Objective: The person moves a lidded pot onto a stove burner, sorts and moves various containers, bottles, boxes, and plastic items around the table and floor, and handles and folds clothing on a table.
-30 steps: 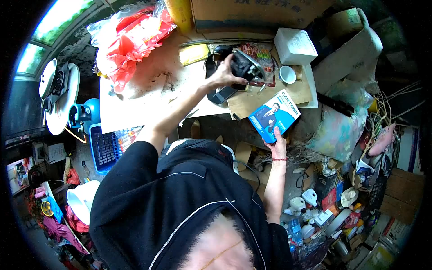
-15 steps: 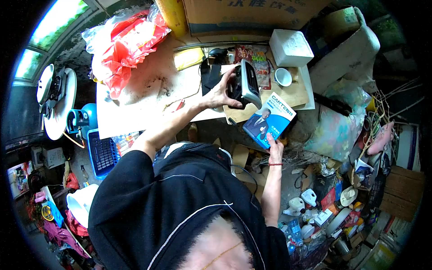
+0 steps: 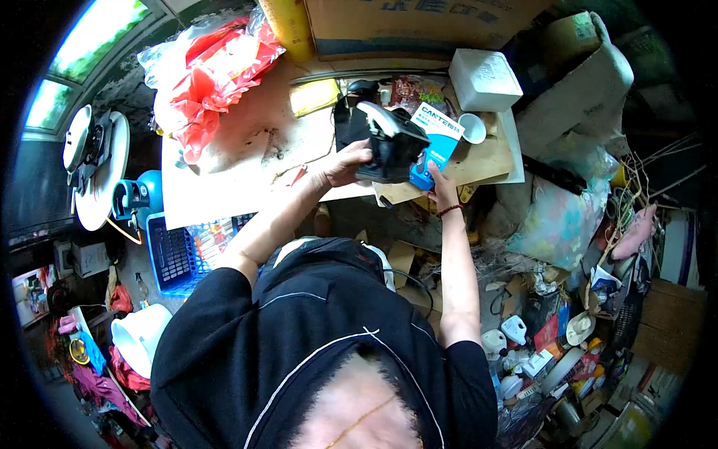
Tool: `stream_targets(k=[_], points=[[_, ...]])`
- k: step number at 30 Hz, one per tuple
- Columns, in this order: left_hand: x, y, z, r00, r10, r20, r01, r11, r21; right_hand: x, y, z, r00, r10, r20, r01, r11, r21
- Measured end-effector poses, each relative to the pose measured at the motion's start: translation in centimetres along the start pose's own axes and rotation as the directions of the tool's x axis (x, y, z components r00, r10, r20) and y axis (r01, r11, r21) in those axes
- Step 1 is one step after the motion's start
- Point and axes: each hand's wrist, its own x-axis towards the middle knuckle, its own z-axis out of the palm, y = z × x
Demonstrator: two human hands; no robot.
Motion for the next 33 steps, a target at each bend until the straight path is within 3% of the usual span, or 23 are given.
stream_targets(k=[1,2,4,6,7,9,12,17,18,20,22,23,24,25,27,30,32,33], points=[[0.7,0.6,1.6,0.996,0.082,-0.029,-0.071,0.959,0.273,-0.5,-0.1,0.0,1.000,-0.017,0.005,0.016,0.998,0.054],[1.0,1.3,3.3,0.982,0.102,-0.161,-0.002,0.849,0.529,-1.0,-0.2,-0.1,0.999,-0.034,0.009,0.033,0.994,0.107],[2.6,1.4,3.4,0.976,0.161,-0.144,0.027,0.569,0.822,-0.9,0.5,-1.0,0.998,-0.057,-0.011,0.057,0.992,0.109],[3.7,1.1,4.8,0.971,0.205,-0.119,0.027,0.401,0.915,0.0,2.0,-2.2,0.994,-0.103,0.034,0.097,0.984,0.151],[4.5,0.8,4.8,0.970,0.222,-0.100,0.022,0.329,0.944,0.2,2.6,-2.4,0.989,-0.137,-0.051,0.142,0.984,0.104],[5.7,0.2,5.3,0.963,0.256,-0.080,0.033,0.181,0.983,-0.5,2.9,-2.8,0.986,-0.152,-0.074,0.158,0.984,0.080],[6.8,0.7,6.9,0.977,0.156,-0.147,0.140,0.051,0.989,-2.7,2.5,-2.9,0.984,-0.163,-0.074,0.163,0.987,-0.009],[8.0,-1.0,5.1,0.982,0.184,-0.040,0.088,-0.260,0.961,-2.2,5.7,-2.5,0.945,-0.302,-0.126,0.306,0.952,0.006],[8.2,-1.1,4.6,0.983,0.181,-0.034,0.082,-0.263,0.961,0.1,8.3,-2.9,0.942,-0.314,-0.121,0.317,0.948,0.005],[8.8,-1.4,3.3,0.977,0.205,-0.063,0.092,-0.134,0.987,0.2,8.3,-2.2,0.941,-0.309,-0.139,0.318,0.947,0.052],[8.3,-0.5,4.9,0.944,0.331,0.006,0.047,-0.152,0.987,-1.7,5.8,-1.4,0.972,-0.203,-0.121,0.228,0.937,0.263],[8.2,-0.1,5.2,0.914,0.401,0.058,0.013,-0.172,0.985,-3.2,3.9,-0.8,0.963,-0.241,-0.117,0.268,0.884,0.383],[8.1,0.4,5.5,0.877,0.467,0.108,-0.017,-0.194,0.981,-2.4,3.4,-1.4,0.942,-0.297,-0.156,0.329,0.907,0.262],[7.5,1.2,6.3,0.850,0.520,0.084,-0.055,-0.070,0.996,-1.6,2.7,-2.0,0.912,-0.367,-0.182,0.405,0.878,0.255],[6.2,2.1,6.6,0.793,0.608,-0.050,0.087,-0.032,0.996,-0.5,0.1,-2.0,0.847,-0.449,-0.286,0.520,0.812,0.266],[4.3,2.2,2.2,0.723,0.674,-0.153,0.234,-0.030,0.972,-0.8,-5.6,-2.8,0.865,-0.404,-0.298,0.463,0.871,0.163],[2.4,0.9,-0.8,0.723,0.604,-0.335,0.379,0.058,0.924,1.4,-8.2,-3.7,0.844,-0.409,-0.346,0.454,0.889,0.056],[1.7,-0.6,-3.3,0.715,0.621,-0.322,0.405,0.009,0.914,2.2,-9.7,-3.6,0.809,-0.446,-0.384,0.497,0.867,0.042]])
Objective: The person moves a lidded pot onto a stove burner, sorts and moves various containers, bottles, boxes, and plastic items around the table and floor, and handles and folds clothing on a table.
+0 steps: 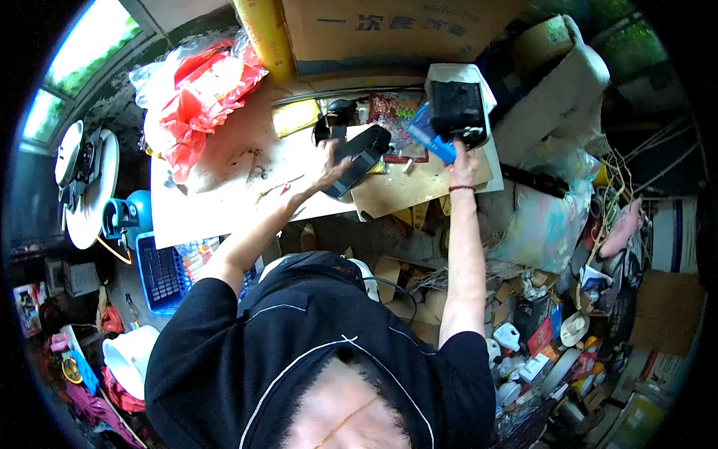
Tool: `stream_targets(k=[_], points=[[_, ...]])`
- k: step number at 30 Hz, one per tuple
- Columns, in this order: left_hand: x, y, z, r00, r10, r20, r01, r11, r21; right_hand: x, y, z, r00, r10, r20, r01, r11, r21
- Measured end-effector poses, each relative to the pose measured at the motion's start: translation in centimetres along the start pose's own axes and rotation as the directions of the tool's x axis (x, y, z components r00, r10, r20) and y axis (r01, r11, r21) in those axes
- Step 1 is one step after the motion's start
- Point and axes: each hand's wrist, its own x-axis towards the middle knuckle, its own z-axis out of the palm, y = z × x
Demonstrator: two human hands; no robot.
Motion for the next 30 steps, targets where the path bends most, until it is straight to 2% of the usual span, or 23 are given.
stream_targets(k=[1,2,3,5,6,7,9,11,12,13,15,17,19,20,21,23,25,27,28,30], points=[[-0.7,-2.5,1.3,1.000,0.006,-0.021,-0.005,0.998,0.056,2.2,0.2,0.6,1.000,0.028,0.013,-0.030,0.990,0.136],[-1.5,-4.0,1.5,0.999,-0.029,0.042,0.025,0.996,0.082,2.8,-1.5,0.9,0.998,0.058,0.019,-0.060,0.991,0.116],[-2.3,-3.4,0.8,0.990,-0.079,0.114,0.063,0.988,0.142,3.1,-3.3,1.4,0.996,0.089,0.024,-0.091,0.991,0.096],[-3.0,-3.9,0.5,0.962,-0.151,0.226,0.107,0.975,0.195,5.9,-4.0,3.4,0.984,0.140,-0.114,-0.114,0.971,0.211],[-3.0,-2.9,-0.4,0.946,-0.174,0.273,0.096,0.957,0.275,7.6,-4.1,3.7,0.986,0.146,-0.082,-0.118,0.953,0.280],[-3.1,-1.6,-1.4,0.938,-0.174,0.301,0.082,0.952,0.295,8.5,-4.6,4.4,0.974,0.188,-0.125,-0.145,0.945,0.293],[-2.5,-1.6,-1.1,0.919,-0.189,0.346,0.096,0.959,0.268,9.5,-5.9,5.3,0.964,0.225,-0.144,-0.184,0.949,0.256],[-1.9,-4.1,2.3,0.921,-0.210,0.328,0.157,0.971,0.181,12.4,-5.4,6.4,0.907,0.366,-0.209,-0.297,0.907,0.300],[-1.4,-6.9,5.7,0.949,-0.156,0.274,0.120,0.982,0.144,13.0,-5.3,6.7,0.900,0.395,-0.186,-0.318,0.885,0.340],[-0.9,-8.6,8.0,0.971,-0.099,0.219,0.076,0.991,0.112,14.4,-4.4,6.7,0.913,0.399,-0.085,-0.345,0.867,0.360],[-0.7,-6.6,7.3,0.931,-0.274,0.243,0.305,0.947,-0.099,13.1,-4.5,7.1,0.965,0.262,0.030,-0.255,0.897,0.362],[-0.4,-4.4,6.2,0.922,-0.303,0.240,0.333,0.938,-0.095,12.3,-3.6,7.2,0.972,0.224,0.064,-0.232,0.898,0.374],[0.2,-2.5,4.8,0.960,-0.274,0.049,0.265,0.953,0.146,10.8,-2.8,7.3,0.978,0.184,0.096,-0.207,0.898,0.389],[0.9,-2.8,4.5,0.977,-0.210,0.028,0.204,0.968,0.146,9.6,-2.1,7.1,0.957,0.275,0.092,-0.289,0.886,0.363],[1.3,-1.3,2.7,0.989,-0.145,-0.014,0.144,0.959,0.244,8.7,-1.5,6.6,0.928,0.363,0.083,-0.369,0.866,0.339],[3.4,-1.8,2.6,0.989,-0.144,-0.025,0.144,0.928,0.342,9.8,4.9,4.3,0.888,0.267,0.374,-0.388,0.872,0.299],[5.2,-3.3,2.6,0.978,-0.168,0.123,0.133,0.959,0.250,4.2,5.6,4.1,0.889,0.322,0.326,-0.439,0.804,0.402],[5.7,-3.6,3.1,0.943,-0.220,0.252,0.176,0.967,0.186,-1.1,5.1,3.2,0.886,0.305,0.349,-0.419,0.849,0.322],[5.5,-3.1,3.2,0.941,-0.219,0.257,0.173,0.967,0.188,-2.4,6.7,2.3,0.877,0.350,0.328,-0.453,0.830,0.326],[5.1,-1.7,3.3,0.928,-0.338,0.157,0.284,0.913,0.292,-5.1,8.6,0.7,0.857,0.421,0.297,-0.509,0.780,0.364]])
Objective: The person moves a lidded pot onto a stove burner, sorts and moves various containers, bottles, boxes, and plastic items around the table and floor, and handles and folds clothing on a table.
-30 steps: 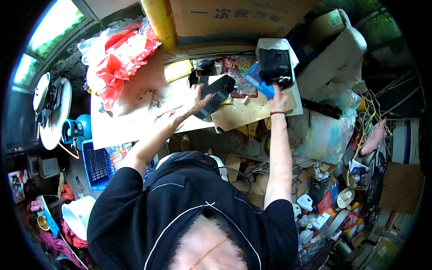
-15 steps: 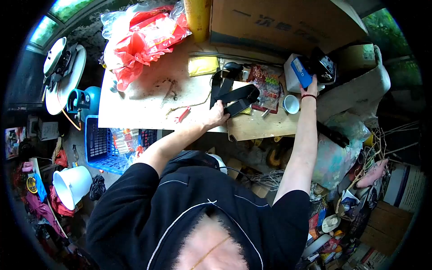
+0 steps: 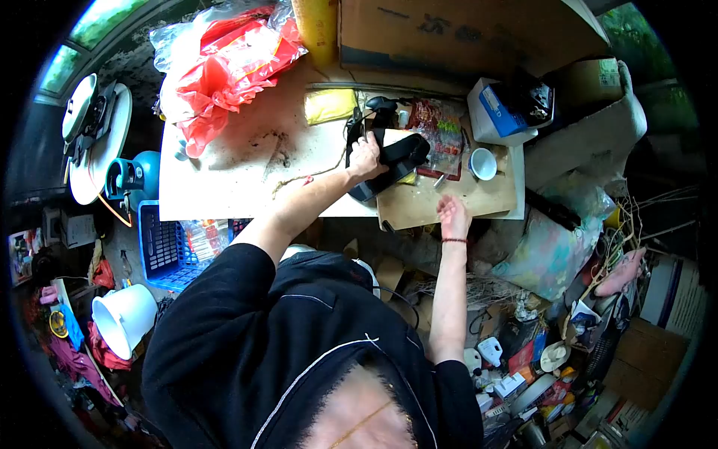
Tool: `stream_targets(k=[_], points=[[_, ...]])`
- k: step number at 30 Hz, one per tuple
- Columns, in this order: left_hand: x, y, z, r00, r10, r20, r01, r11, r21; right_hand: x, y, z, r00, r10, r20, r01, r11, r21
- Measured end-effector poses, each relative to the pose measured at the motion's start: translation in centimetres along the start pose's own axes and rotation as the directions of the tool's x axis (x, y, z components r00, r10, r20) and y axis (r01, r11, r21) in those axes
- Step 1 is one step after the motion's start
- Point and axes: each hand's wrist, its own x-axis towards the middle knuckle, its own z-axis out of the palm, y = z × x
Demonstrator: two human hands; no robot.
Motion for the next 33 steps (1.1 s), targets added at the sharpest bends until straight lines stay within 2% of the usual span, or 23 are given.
stream_targets(k=[2,8,9,11,12,14,15,17,18,19,21,25,29,31,32,33], points=[[-0.1,-0.2,1.0,1.000,0.020,-0.003,-0.020,0.999,-0.048,-2.4,1.1,-1.4,0.996,0.056,-0.069,-0.051,0.996,0.073],[-0.6,-0.3,4.0,0.986,0.165,0.032,-0.158,0.976,-0.148,-5.6,1.7,-5.2,0.990,0.099,-0.101,-0.086,0.989,0.121],[-0.7,-0.6,4.1,0.973,0.213,0.090,-0.196,0.967,-0.162,-5.9,1.6,-5.6,0.990,0.111,-0.088,-0.097,0.984,0.149],[0.0,-0.6,5.1,0.918,0.385,0.096,-0.353,0.903,-0.245,-6.2,1.7,-6.5,0.989,0.114,-0.089,-0.098,0.980,0.171],[-0.3,0.6,4.2,0.894,0.447,0.038,-0.401,0.835,-0.378,-6.3,1.9,-6.9,0.990,0.108,-0.086,-0.092,0.980,0.174],[-3.3,6.4,-2.7,0.929,0.333,0.161,-0.236,0.868,-0.437,-6.6,2.2,-7.1,0.992,0.102,-0.080,-0.086,0.979,0.182],[-4.2,8.4,-5.2,0.928,0.330,0.173,-0.168,0.785,-0.597,-6.8,2.2,-7.0,0.992,0.103,-0.073,-0.088,0.980,0.181],[-3.4,11.5,-7.7,0.902,0.418,0.104,-0.264,0.728,-0.632,-7.3,2.3,-6.7,0.992,0.106,-0.066,-0.093,0.980,0.178],[-3.1,12.9,-8.3,0.874,0.486,0.010,-0.333,0.613,-0.716,-7.6,2.3,-6.6,0.994,0.101,-0.049,-0.090,0.978,0.189],[-2.1,14.0,-9.0,0.817,0.576,-0.038,-0.418,0.546,-0.726,-7.8,2.3,-6.5,0.995,0.097,-0.032,-0.089,0.976,0.199],[-3.4,16.9,-12.3,0.805,0.591,-0.059,-0.420,0.496,-0.760,-8.1,2.5,-6.3,0.994,0.100,-0.033,-0.092,0.977,0.192],[-1.7,20.1,-14.2,0.784,0.593,-0.183,-0.491,0.412,-0.768,-8.1,3.1,-6.5,0.994,0.113,-0.005,-0.110,0.976,0.187],[-0.6,19.8,-14.1,0.797,0.553,-0.243,-0.475,0.325,-0.818,-7.6,3.9,-7.0,0.993,0.114,-0.002,-0.113,0.984,0.140],[0.9,17.7,-12.5,0.713,0.696,-0.090,-0.581,0.514,-0.631,-7.3,4.1,-7.0,0.992,0.125,0.007,-0.125,0.983,0.136],[1.0,15.8,-12.1,0.700,0.713,0.032,-0.610,0.621,-0.492,-7.2,4.2,-6.9,0.991,0.135,0.002,-0.135,0.984,0.118],[1.4,13.2,-10.6,0.723,0.689,-0.044,-0.664,0.676,-0.320,-7.1,4.4,-6.8,0.989,0.147,-0.004,-0.146,0.984,0.098]])
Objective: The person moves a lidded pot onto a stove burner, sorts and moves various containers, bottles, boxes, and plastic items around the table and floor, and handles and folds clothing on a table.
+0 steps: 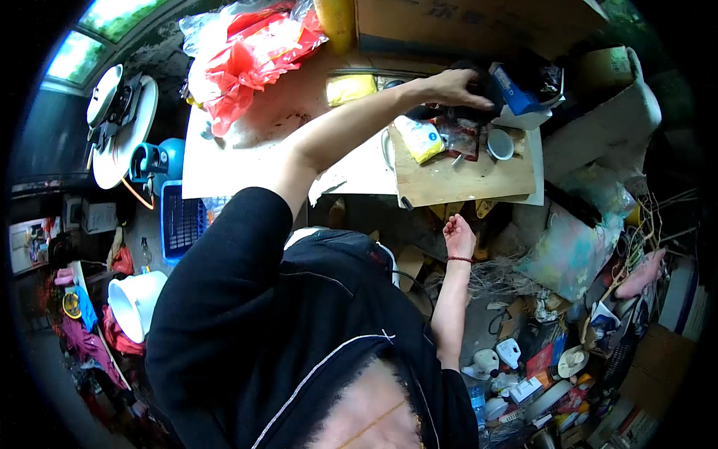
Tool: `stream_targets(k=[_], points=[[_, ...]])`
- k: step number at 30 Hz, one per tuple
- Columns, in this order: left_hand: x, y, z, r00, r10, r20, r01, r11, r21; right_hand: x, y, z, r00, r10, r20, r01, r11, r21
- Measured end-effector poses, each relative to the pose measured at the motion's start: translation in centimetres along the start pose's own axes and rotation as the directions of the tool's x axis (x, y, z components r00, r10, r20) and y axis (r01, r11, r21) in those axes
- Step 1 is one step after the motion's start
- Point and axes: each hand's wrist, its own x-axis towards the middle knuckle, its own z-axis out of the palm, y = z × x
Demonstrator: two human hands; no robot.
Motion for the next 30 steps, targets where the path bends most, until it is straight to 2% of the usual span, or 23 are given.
stream_targets(k=[1,2,3,4,5,6,8,9,11,13,14,15,16,17,18,19,20,21,24,26,28,30], points=[[-1.8,-1.1,-0.8,0.994,-0.066,0.082,0.060,0.996,0.073,0.0,0.2,0.1,1.000,-0.017,-0.012,0.017,1.000,-0.023],[-4.2,-2.9,-0.9,0.960,-0.260,0.105,0.251,0.964,0.088,-0.1,0.3,0.4,1.000,-0.006,-0.012,0.006,1.000,-0.027],[-6.4,-8.1,0.3,0.982,-0.187,-0.026,0.187,0.982,0.004,-0.4,0.3,0.9,0.999,-0.034,-0.019,0.032,0.995,-0.090],[-9.3,-10.5,-0.7,0.945,-0.323,0.049,0.315,0.940,0.131,-0.5,0.4,1.3,0.998,-0.063,-0.024,0.059,0.986,-0.153],[-13.3,-13.2,-0.5,0.948,-0.305,-0.090,0.317,0.932,0.177,-0.3,0.6,1.7,0.996,-0.080,-0.043,0.069,0.975,-0.213],[-16.5,-15.6,-1.1,0.890,-0.456,0.002,0.445,0.868,0.220,-0.3,0.8,2.2,0.993,-0.113,0.011,0.112,0.959,-0.260],[-23.6,-16.3,-0.9,0.759,-0.628,-0.173,0.628,0.636,0.449,0.7,1.3,3.5,0.986,-0.159,0.053,0.166,0.897,-0.409],[-26.6,-16.3,-0.4,0.737,-0.646,-0.200,0.642,0.575,0.508,1.3,1.5,4.3,0.975,-0.201,0.095,0.221,0.838,-0.499],[-30.4,-15.8,1.5,0.829,-0.529,-0.184,0.521,0.608,0.600,2.7,2.2,5.8,0.948,-0.238,0.209,0.316,0.744,-0.588],[-32.0,-15.5,3.8,0.962,-0.221,-0.159,0.265,0.629,0.731,4.2,2.8,7.4,0.935,-0.229,0.271,0.351,0.701,-0.620],[-32.2,-15.9,4.8,0.989,-0.049,-0.143,0.146,0.558,0.817,5.2,3.3,8.2,0.918,-0.227,0.325,0.393,0.629,-0.671],[-32.0,-16.4,6.1,0.983,-0.002,-0.183,0.155,0.536,0.830,5.9,3.8,8.9,0.899,-0.221,0.378,0.435,0.552,-0.711],[-31.4,-16.2,6.7,0.895,-0.267,-0.356,0.411,0.803,0.431,6.3,4.2,9.6,0.896,-0.215,0.388,0.440,0.547,-0.712],[-31.5,-18.6,8.4,0.878,-0.248,-0.409,0.436,0.764,0.475,6.6,4.4,10.4,0.894,-0.172,0.414,0.438,0.534,-0.723],[-32.1,-22.2,10.0,0.884,-0.327,-0.334,0.412,0.883,0.226,6.7,4.6,11.0,0.890,-0.131,0.437,0.436,0.521,-0.734],[-32.7,-25.5,11.5,0.879,-0.402,-0.255,0.404,0.914,-0.049,6.6,4.8,11.6,0.885,-0.131,0.446,0.448,0.496,-0.743],[-32.5,-25.9,11.4,0.881,-0.440,-0.173,0.322,0.826,-0.463,5.3,4.5,12.6,0.869,-0.131,0.477,0.474,0.496,-0.728],[-32.1,-25.5,11.0,0.876,-0.475,-0.089,0.226,0.565,-0.793,5.2,4.6,12.6,0.869,-0.125,0.480,0.472,0.503,-0.724],[-30.4,-24.1,9.3,0.847,-0.518,-0.115,0.435,0.802,-0.410,4.6,4.4,11.9,0.889,-0.098,0.447,0.423,0.548,-0.721],[-28.4,-22.7,8.8,0.825,-0.548,-0.141,0.527,0.835,-0.160,4.4,4.1,10.7,0.908,-0.087,0.410,0.378,0.593,-0.711],[-24.2,-20.2,8.5,0.777,-0.592,-0.214,0.583,0.805,-0.112,3.9,3.6,9.5,0.926,-0.113,0.359,0.354,0.588,-0.728],[-18.7,-17.0,8.5,0.753,-0.586,-0.299,0.540,0.810,-0.227,3.4,3.3,8.5,0.940,-0.139,0.313,0.333,0.583,-0.741]])
